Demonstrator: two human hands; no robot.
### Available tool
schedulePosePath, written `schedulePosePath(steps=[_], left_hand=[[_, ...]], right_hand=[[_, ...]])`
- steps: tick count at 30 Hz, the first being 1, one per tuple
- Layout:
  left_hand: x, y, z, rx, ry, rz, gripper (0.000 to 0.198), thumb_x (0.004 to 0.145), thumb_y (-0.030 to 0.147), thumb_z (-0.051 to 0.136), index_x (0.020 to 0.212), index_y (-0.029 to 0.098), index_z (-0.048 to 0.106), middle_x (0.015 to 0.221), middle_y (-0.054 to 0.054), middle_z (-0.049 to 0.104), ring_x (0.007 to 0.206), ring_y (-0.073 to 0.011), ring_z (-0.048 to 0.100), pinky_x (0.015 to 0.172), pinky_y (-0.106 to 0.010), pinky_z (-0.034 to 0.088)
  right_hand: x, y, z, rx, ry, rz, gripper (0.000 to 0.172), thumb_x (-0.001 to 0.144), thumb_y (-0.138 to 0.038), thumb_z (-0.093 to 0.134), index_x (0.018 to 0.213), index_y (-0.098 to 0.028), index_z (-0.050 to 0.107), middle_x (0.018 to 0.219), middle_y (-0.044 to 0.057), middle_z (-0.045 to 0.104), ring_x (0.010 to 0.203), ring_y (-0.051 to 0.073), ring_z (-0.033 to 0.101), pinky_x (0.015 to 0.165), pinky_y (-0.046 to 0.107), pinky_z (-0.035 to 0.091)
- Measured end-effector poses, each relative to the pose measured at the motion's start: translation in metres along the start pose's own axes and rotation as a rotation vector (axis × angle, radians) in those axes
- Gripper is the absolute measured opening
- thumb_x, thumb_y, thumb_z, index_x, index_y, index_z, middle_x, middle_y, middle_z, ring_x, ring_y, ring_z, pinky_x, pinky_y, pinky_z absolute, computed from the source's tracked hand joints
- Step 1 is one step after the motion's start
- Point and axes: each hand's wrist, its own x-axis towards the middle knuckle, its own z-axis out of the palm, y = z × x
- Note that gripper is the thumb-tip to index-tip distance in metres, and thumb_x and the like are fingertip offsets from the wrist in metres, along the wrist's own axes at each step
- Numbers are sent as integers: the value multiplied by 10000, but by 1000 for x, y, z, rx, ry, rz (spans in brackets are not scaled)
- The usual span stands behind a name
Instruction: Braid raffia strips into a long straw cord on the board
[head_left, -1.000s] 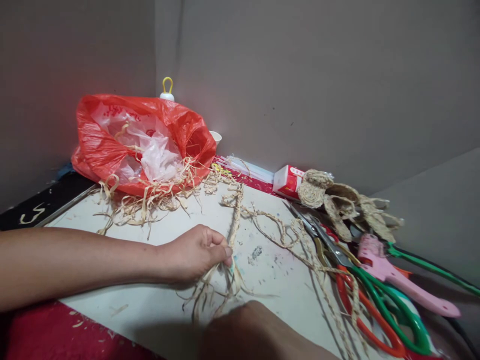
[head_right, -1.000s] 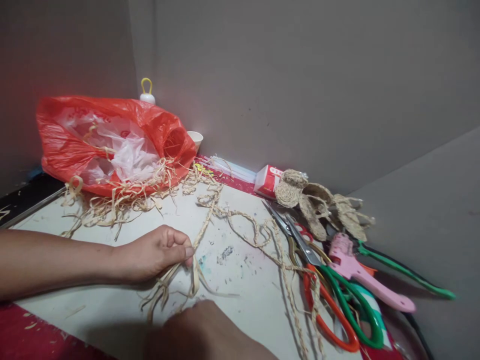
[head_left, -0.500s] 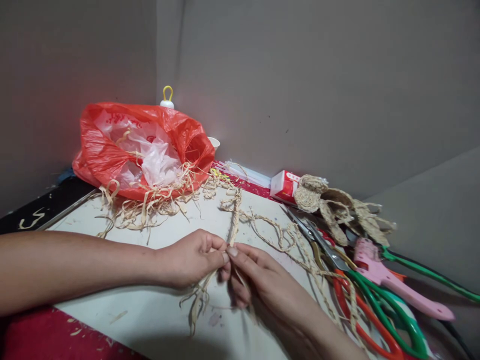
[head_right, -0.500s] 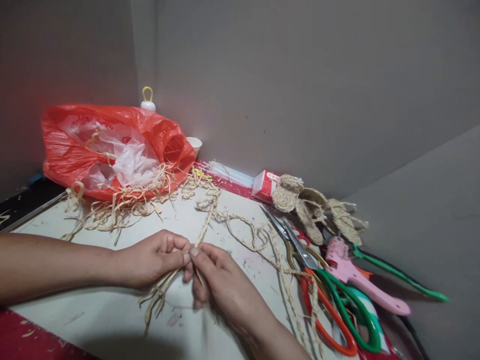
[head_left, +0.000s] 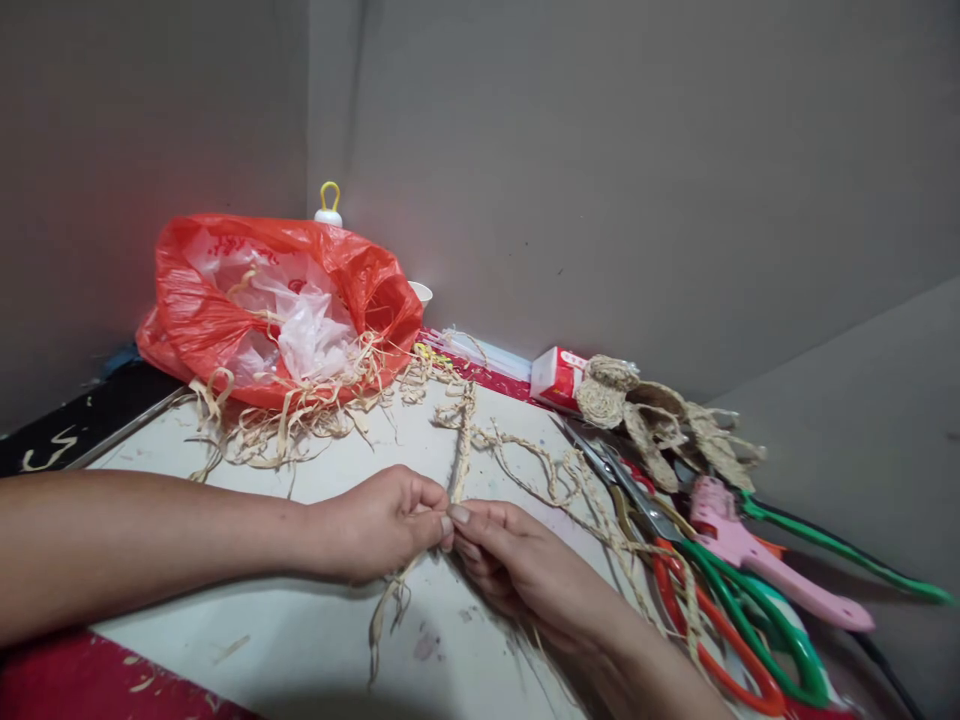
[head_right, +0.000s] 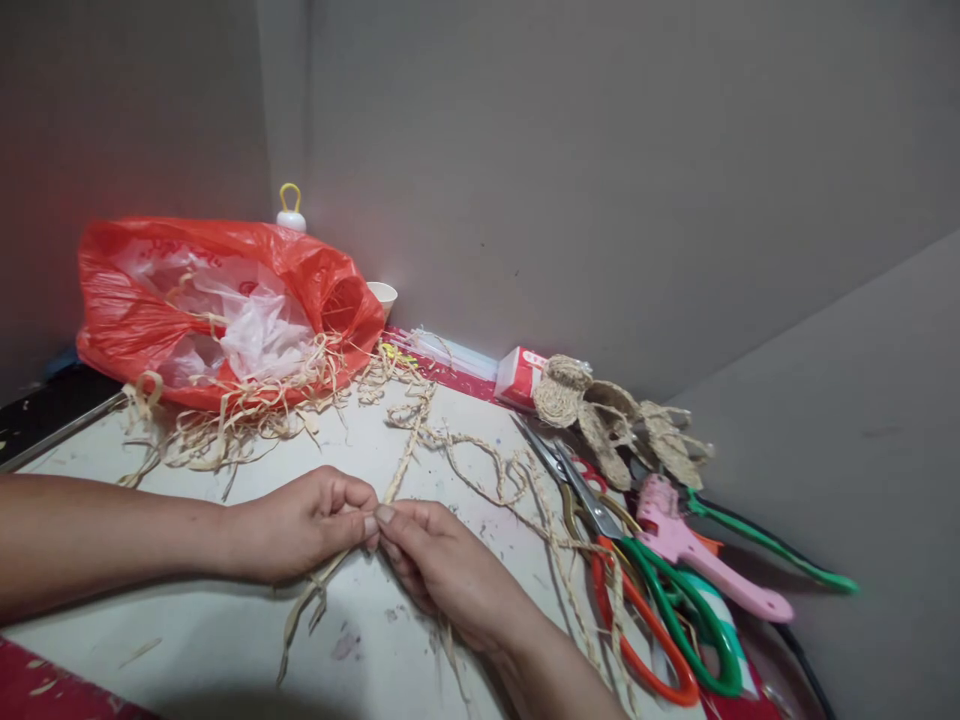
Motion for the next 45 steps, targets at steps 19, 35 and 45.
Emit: schedulePosePath(steps=[19,35,45], left_hand=[[2,9,-11,-34,93,20,272,823,372,496,672,148,530,394,93,321,373,-54,222,419,-223,175],[7,-1,-18,245,255,199,229,772,303,428,585,176,393,529,64,327,518,-79,287,507,-218,257],[7,-5,-20,235,308,250,207,733,248,426,540,180,394,504,54,351,522,-92,323,516,-226,269]], right_hand=[[5,1,-1,272,-12,-29,443,762,-457,639,538,-186,370,409,-111,260,342,17,135,340,171,82],[18,-8,2,64,137,-59,384,750,-387,557,500,-202,333,383,-108,272,330,23,134,329,179,61],[32,-7,14,-14,265,-180,380,748,-374,564,497,-203,336,372,-103,284,325,25,148,331,193,55]])
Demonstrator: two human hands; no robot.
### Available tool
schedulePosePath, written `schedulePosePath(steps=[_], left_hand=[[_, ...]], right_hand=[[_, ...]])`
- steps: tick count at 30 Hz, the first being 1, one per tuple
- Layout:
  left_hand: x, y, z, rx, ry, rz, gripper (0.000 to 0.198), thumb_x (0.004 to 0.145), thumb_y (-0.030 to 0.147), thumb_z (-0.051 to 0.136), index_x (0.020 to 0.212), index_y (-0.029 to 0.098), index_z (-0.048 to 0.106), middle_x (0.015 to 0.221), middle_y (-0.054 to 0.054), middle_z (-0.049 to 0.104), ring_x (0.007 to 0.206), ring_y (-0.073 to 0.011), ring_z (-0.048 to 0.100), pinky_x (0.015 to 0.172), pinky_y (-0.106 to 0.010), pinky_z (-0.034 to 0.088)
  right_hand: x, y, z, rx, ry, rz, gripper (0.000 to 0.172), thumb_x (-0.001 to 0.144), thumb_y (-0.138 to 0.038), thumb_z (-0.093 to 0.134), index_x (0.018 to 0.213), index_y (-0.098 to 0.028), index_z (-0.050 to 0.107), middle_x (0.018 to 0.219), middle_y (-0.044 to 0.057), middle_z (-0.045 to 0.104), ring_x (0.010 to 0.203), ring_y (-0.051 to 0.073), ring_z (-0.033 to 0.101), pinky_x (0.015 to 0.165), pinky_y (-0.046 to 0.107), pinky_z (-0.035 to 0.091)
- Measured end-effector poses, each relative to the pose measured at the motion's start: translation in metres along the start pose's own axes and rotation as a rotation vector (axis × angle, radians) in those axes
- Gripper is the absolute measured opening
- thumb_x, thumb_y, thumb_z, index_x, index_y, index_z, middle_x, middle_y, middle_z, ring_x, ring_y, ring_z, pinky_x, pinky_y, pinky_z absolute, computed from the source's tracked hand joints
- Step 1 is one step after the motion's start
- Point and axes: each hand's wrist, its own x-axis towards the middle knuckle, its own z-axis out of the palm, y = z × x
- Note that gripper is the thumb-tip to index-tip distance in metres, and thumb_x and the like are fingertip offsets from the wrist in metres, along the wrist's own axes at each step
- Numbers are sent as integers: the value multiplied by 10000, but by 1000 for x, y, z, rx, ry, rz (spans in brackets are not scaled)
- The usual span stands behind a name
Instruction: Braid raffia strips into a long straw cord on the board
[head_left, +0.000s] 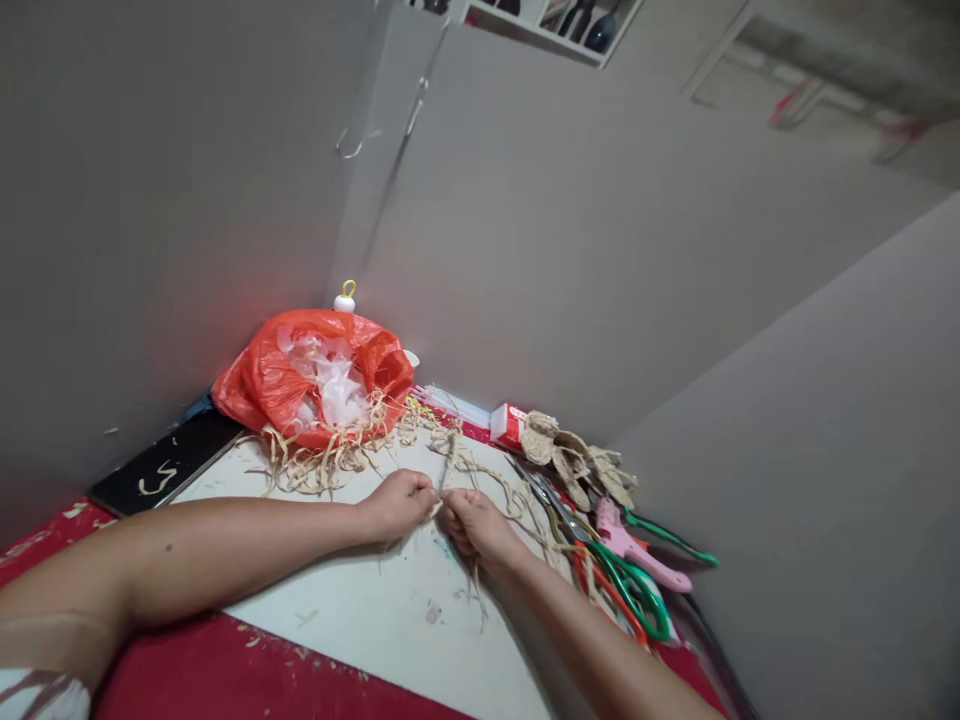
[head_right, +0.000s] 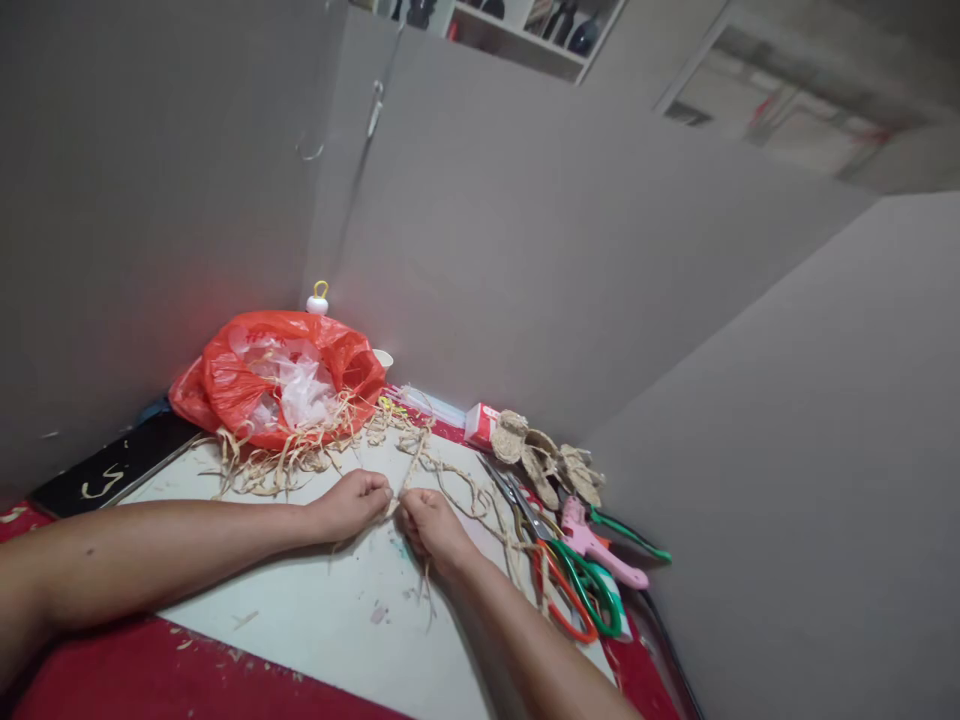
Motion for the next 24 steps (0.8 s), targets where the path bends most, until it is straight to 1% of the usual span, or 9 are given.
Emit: schedulePosePath(steps=[4,6,7,10,13,15,18,21,24], left_hand=[[1,7,-10,25,11,17,232,751,299,461,561,173,423,526,48,381,544,-95,351,545,-223,293],[3,15,-18,52,-22,-2,250,757,340,479,577,171,445,502,54,368,503,-89,330,506,-221,272],[4,20,-22,67,-37,-21,258,769,369,473,601,174,452,478,67,336,465,-85,299,476,-220,251],[1,38,-35,104,-90,-111,300,788,456,455,651,189,450,446,94,263,396,-74,218,417,-216,209],[-9,52,-52,143,-135,-225,337,758,509,507,665,186,470,452,97,270,387,-63,207,402,-208,197],[-17,57,-63,185,-155,-286,337,740,513,542,685,184,494,457,93,287,388,-62,215,399,-205,191],[-28,60,-80,245,-200,-377,309,744,493,547,692,191,507,446,84,288,382,-69,208,392,-213,173],[-37,67,-92,328,-267,-423,274,757,459,532,668,202,499,440,70,305,379,-83,228,393,-226,183],[-39,86,-98,463,-306,-376,272,757,423,543,621,198,473,488,47,361,420,-89,291,425,-230,221]], right_hand=[[-3,9,0,126,66,-93,417,732,-462,557,524,-215,293,393,-120,230,337,26,155,345,185,96],[-5,10,-4,182,86,-128,415,725,-480,561,539,-218,298,399,-127,220,334,25,150,344,184,102],[-6,11,-7,203,82,-141,408,723,-469,573,541,-217,307,400,-126,231,330,24,155,342,184,102],[-9,11,-10,241,16,-161,390,728,-418,596,534,-209,329,401,-117,264,324,19,168,340,183,90],[-14,12,-10,250,-99,-144,394,744,-397,592,525,-204,328,403,-114,268,330,19,164,340,179,81],[-17,12,-8,240,-178,-121,394,753,-395,593,525,-200,338,405,-113,274,335,19,159,339,177,85],[-22,11,-5,220,-268,-87,396,761,-403,592,520,-196,357,394,-112,274,332,20,158,332,177,90],[-25,8,-3,210,-315,-60,411,768,-414,584,502,-195,358,374,-111,269,327,21,158,327,176,86],[-25,7,-2,223,-323,-48,416,768,-425,574,502,-199,348,369,-116,253,328,21,141,324,173,72]])
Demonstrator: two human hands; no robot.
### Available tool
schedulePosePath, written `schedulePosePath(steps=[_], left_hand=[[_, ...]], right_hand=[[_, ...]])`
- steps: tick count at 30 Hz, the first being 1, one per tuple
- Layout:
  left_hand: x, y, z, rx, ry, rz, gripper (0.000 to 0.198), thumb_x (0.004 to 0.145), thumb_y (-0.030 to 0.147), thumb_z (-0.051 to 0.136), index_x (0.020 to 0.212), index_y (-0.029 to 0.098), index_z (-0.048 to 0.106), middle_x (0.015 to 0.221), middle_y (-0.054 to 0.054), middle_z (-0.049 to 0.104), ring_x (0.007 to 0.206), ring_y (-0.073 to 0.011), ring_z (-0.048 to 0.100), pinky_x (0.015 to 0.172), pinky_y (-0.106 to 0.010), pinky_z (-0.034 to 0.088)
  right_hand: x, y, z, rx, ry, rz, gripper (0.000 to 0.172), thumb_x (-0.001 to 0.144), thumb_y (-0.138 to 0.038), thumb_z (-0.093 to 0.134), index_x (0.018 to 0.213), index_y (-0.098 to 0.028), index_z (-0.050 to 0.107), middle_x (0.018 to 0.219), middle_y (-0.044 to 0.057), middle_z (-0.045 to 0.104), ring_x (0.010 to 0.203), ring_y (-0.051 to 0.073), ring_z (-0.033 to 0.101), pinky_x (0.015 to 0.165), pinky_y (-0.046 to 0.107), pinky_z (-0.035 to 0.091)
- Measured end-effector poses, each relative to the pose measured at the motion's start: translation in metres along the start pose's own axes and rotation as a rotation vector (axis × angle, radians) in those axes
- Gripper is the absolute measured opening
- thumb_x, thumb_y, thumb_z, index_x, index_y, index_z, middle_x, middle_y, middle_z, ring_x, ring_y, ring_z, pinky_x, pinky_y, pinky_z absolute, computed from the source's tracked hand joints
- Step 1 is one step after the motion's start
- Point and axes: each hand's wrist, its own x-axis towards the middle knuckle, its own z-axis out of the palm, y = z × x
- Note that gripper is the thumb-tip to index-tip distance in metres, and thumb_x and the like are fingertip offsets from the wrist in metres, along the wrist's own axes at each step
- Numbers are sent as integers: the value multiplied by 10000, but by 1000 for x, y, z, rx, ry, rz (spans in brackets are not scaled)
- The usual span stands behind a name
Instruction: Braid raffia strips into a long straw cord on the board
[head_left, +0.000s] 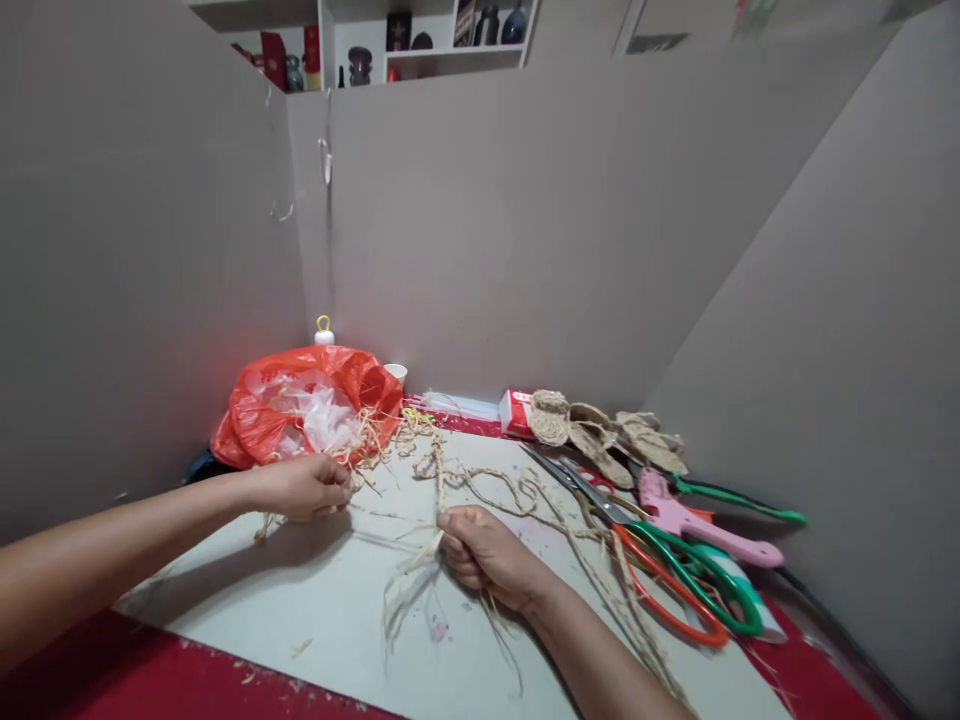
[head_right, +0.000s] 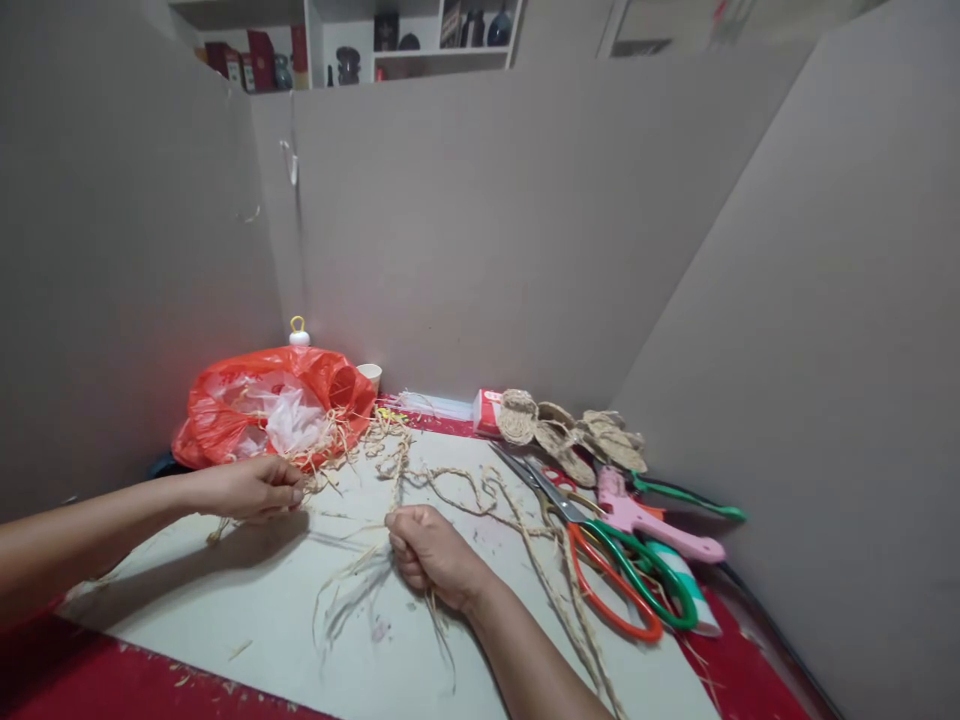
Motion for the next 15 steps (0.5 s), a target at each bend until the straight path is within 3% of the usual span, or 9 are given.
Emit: schedulePosePath(steps=[4,7,10,11,15], left_hand=[[-2,26,-14,175,144,165,257,787,388,536,641,178,517,565,27,419,498,-89,340,475,-224,250],[18,36,-16,150,226,248,250,805,376,512,670,169,552,579,16,477,510,-92,384,493,-222,282],[58,36,-9,172,283,178,232,787,343,525,659,155,570,613,-18,580,533,-114,484,505,-223,325],[74,35,-5,169,351,117,216,772,333,542,656,153,570,609,-21,594,517,-116,496,493,-223,325],[139,35,9,136,426,50,224,774,323,537,634,148,548,530,-14,573,444,-113,472,456,-225,318]], right_hand=[[2,2,1,18,1,22,405,767,-420,556,499,-203,344,367,-116,246,325,23,130,316,174,69],[3,4,1,20,2,35,394,773,-406,550,500,-200,355,369,-111,257,324,25,138,312,173,78],[3,5,1,11,5,28,406,784,-414,546,499,-197,355,372,-109,268,322,24,148,309,168,93],[3,5,1,4,4,23,411,786,-418,547,497,-196,358,372,-107,278,319,23,156,306,168,99],[4,7,1,-43,2,-10,420,780,-416,557,476,-192,375,367,-94,323,292,25,202,289,175,124]])
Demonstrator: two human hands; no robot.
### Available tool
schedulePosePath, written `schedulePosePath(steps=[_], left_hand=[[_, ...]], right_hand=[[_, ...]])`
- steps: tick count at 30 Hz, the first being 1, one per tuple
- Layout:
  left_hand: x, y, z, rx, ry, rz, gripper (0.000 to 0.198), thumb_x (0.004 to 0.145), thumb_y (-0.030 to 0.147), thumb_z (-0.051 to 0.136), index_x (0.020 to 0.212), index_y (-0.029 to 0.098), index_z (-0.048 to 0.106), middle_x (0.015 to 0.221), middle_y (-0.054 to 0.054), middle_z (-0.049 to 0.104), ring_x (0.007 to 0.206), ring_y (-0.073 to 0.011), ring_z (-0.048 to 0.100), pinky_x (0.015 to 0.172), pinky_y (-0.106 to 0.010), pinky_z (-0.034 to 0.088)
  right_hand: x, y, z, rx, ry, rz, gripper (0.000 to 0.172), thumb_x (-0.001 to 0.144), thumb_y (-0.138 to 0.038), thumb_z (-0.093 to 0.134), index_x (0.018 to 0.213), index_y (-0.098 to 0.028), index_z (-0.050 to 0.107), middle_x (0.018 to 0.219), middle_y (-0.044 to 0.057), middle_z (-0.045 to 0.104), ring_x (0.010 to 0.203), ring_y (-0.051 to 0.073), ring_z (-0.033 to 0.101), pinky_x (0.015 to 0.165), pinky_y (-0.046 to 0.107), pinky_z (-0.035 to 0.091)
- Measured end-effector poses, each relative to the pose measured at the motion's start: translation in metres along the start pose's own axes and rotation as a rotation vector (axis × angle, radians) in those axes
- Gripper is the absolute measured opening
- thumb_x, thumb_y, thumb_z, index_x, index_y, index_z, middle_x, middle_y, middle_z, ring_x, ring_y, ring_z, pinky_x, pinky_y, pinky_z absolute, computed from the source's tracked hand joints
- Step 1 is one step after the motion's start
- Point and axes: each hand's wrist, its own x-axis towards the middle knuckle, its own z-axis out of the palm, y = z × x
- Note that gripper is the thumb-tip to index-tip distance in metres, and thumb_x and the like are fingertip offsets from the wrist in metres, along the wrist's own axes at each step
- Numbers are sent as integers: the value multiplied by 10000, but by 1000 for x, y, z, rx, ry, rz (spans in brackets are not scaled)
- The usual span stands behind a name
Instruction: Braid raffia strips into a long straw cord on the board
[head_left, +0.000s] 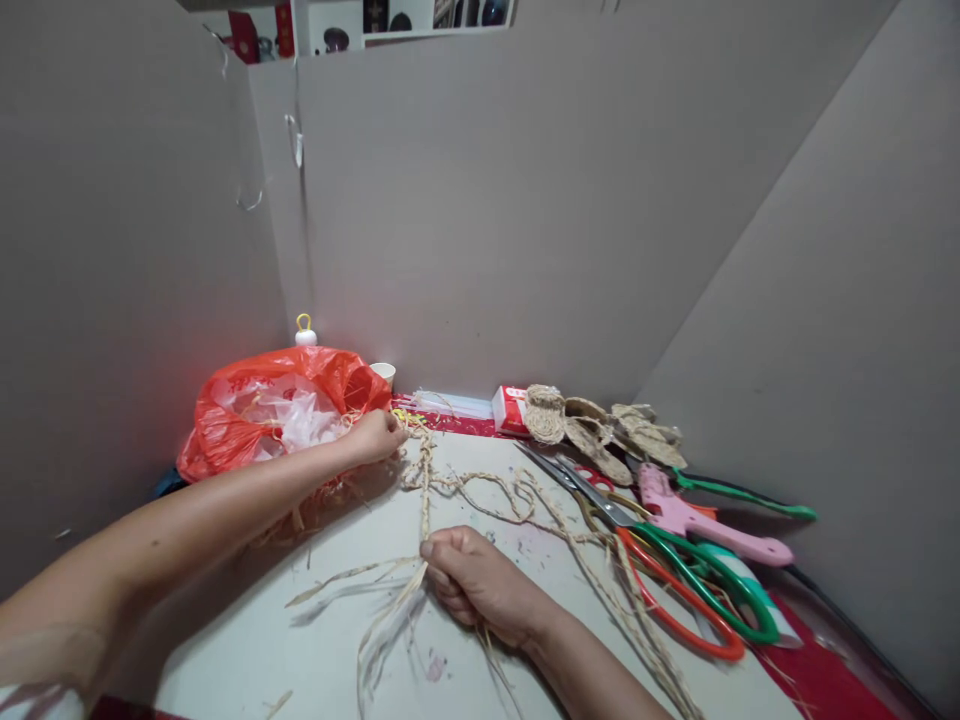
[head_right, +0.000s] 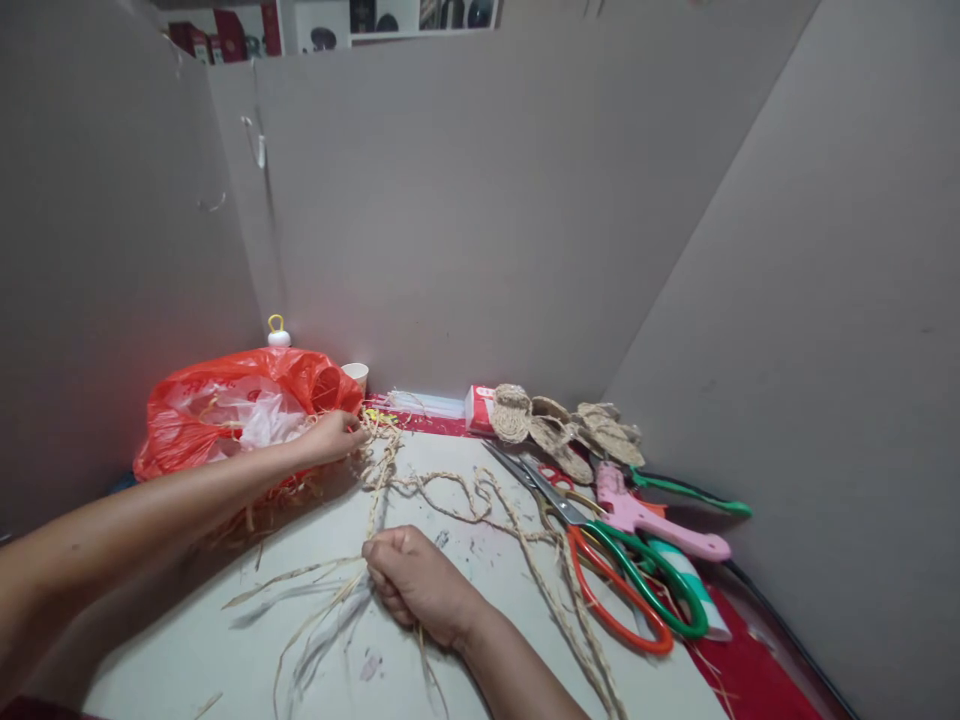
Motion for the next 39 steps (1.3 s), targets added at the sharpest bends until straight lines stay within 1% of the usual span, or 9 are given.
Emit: schedulePosePath(steps=[4,7,13,17,23,27,33,36,39], left_hand=[[35,7,28,-47,-47,-45,227,669,287,677,587,149,517,473,5,543,406,-105,454,427,-220,330],[48,9,42,-79,-20,-42,172,633,183,704,681,147,543,483,46,521,401,-81,442,425,-197,339],[70,9,59,-61,113,52,88,738,158,621,812,154,574,619,39,576,526,-70,523,511,-175,399],[84,8,68,17,92,45,132,805,254,611,842,128,595,695,8,595,586,-91,551,566,-229,461],[89,8,74,102,28,10,241,873,333,539,975,122,592,894,-37,617,762,-128,595,688,-310,517],[87,8,73,125,5,8,240,868,333,546,972,122,595,915,-41,619,789,-135,596,715,-326,514],[67,10,60,42,-17,76,197,822,294,563,837,123,659,621,-8,594,555,-108,545,534,-226,437],[48,16,38,-8,-24,141,230,830,316,520,843,129,654,654,-9,612,555,-99,543,500,-196,407],[22,26,1,-41,-52,191,231,818,327,522,867,133,638,726,-14,635,552,-85,547,488,-182,397]], right_hand=[[1,-1,1,-70,-13,-60,395,787,-354,536,460,-190,386,354,-89,335,279,30,228,286,181,138],[2,-1,1,-65,0,-54,375,784,-320,518,456,-192,386,348,-90,335,274,32,226,281,180,134],[8,-3,-2,11,147,-56,345,775,-294,517,476,-198,374,336,-105,302,277,29,173,275,173,112],[11,-5,-5,57,214,-46,314,773,-305,500,507,-205,368,352,-117,282,294,30,141,273,164,109],[10,-7,-6,65,209,-31,278,746,-231,469,488,-202,367,336,-111,284,283,29,142,274,165,95],[9,-6,-6,47,187,-29,274,735,-222,475,477,-198,384,329,-102,304,274,32,166,271,170,101],[6,-4,-3,51,134,3,276,725,-231,477,469,-201,377,342,-100,291,283,35,156,273,173,102],[5,-5,-4,63,103,29,287,734,-251,480,476,-202,365,349,-102,281,292,33,145,281,169,88],[5,-5,-5,72,76,59,313,754,-296,496,492,-203,353,356,-107,270,301,28,127,291,166,76]])
